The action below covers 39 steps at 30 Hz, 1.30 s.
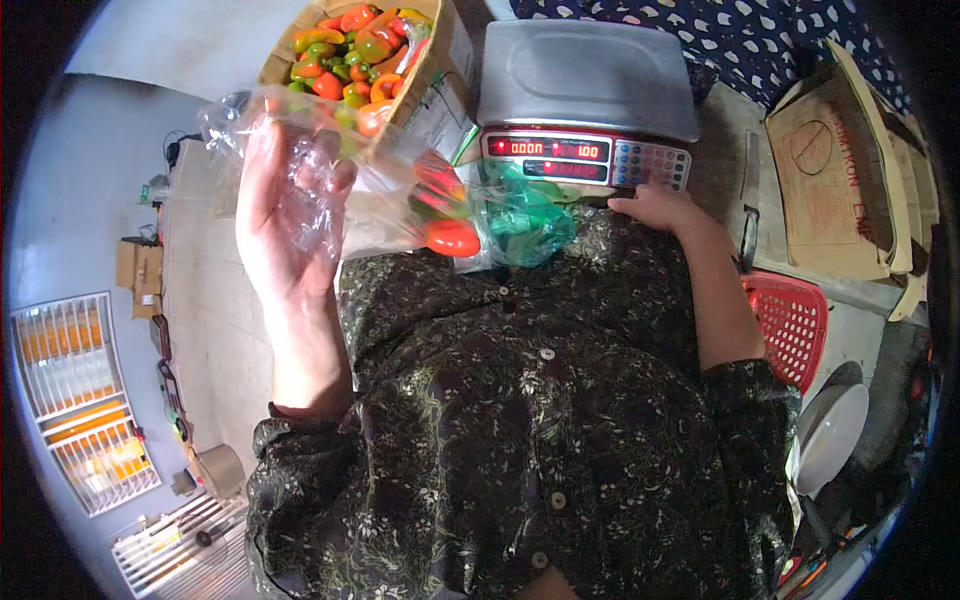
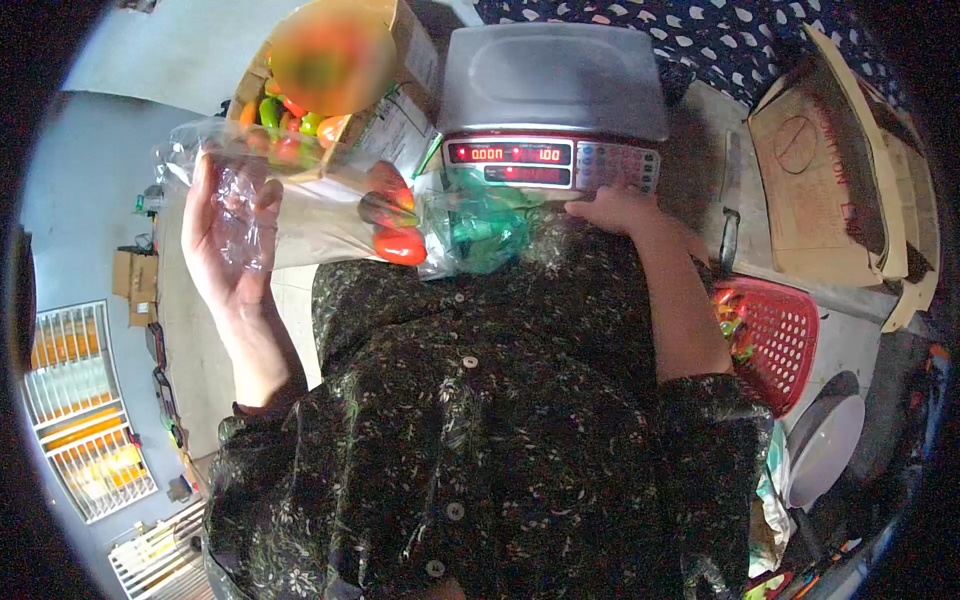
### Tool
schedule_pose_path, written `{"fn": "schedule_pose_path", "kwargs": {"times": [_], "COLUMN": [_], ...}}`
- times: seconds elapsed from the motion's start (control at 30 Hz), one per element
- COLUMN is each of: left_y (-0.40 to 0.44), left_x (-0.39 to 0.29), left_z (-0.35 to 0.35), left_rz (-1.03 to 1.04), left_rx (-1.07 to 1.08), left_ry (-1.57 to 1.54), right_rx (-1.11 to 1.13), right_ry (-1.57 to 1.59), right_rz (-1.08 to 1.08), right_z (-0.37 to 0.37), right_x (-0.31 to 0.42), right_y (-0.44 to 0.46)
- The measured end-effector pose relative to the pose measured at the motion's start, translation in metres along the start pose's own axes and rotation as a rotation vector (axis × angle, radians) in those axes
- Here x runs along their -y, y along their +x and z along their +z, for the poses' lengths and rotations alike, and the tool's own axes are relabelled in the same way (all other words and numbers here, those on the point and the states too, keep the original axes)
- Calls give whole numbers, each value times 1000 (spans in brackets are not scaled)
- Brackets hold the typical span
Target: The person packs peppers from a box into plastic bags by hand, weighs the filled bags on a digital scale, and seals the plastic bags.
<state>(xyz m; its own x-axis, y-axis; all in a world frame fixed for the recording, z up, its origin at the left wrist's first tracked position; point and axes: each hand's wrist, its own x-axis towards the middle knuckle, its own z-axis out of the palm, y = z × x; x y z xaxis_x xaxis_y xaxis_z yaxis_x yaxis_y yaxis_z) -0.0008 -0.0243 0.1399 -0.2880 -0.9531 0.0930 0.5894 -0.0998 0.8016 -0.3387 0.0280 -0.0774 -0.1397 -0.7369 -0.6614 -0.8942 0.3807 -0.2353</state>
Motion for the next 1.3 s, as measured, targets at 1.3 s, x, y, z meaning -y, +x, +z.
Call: {"fn": "schedule_pose_path", "kwargs": {"times": [1.3], "left_y": [1], "left_x": [186], "left_z": [-54], "left_rz": [19], "left_rx": [510], "left_ry": [1390], "right_rx": [-430], "right_ry": [779], "right_rz": [-257], "right_z": [-4], "right_x": [-14], "right_y": [-16]}}
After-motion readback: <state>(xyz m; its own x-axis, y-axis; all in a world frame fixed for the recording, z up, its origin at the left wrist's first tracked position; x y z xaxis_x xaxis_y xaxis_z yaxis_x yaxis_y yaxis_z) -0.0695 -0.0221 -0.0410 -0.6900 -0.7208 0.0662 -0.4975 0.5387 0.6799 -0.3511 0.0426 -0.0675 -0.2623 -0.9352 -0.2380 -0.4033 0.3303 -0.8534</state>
